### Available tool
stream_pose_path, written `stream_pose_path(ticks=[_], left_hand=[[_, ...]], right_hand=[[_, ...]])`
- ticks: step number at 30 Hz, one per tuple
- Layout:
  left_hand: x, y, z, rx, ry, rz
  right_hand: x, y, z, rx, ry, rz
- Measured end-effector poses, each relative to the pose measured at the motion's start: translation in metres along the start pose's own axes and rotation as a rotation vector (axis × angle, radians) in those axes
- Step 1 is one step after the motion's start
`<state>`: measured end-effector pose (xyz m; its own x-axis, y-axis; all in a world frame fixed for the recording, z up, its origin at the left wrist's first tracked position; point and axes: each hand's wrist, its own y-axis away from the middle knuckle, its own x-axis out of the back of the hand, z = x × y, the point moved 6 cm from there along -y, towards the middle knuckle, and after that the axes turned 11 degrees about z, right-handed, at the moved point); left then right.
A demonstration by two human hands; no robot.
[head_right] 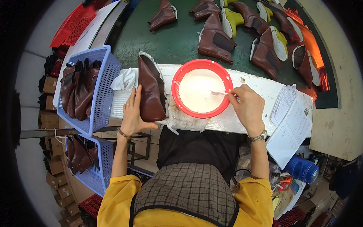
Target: The recorder picks up boot uppers from a basket, carries them to a workstation, and applies white adhesive to the bottom edges using a brush.
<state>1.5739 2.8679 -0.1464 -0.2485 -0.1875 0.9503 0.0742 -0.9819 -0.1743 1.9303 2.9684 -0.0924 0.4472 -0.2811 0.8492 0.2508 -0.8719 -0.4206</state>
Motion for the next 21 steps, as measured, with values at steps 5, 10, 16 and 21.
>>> stream_pose_path(ticks=[5, 10, 16, 21], left_hand=[[-0.003, 0.011, -0.003, 0.035, 0.144, 0.083], [0.019, 0.008, 0.008, -0.013, 0.415, 0.371], [0.040, 0.013, 0.044, -0.138, 0.423, 0.383], [0.048, 0.017, 0.066, -0.288, 0.546, 0.314]], right_hand=[[-0.011, 0.006, 0.022, -0.277, -0.218, -0.051], [-0.012, 0.010, 0.016, -0.342, -0.533, 0.088], [-0.025, 0.018, -0.042, -0.301, -0.945, 0.044], [-0.019, -0.003, -0.040, -0.226, -0.865, 0.193]])
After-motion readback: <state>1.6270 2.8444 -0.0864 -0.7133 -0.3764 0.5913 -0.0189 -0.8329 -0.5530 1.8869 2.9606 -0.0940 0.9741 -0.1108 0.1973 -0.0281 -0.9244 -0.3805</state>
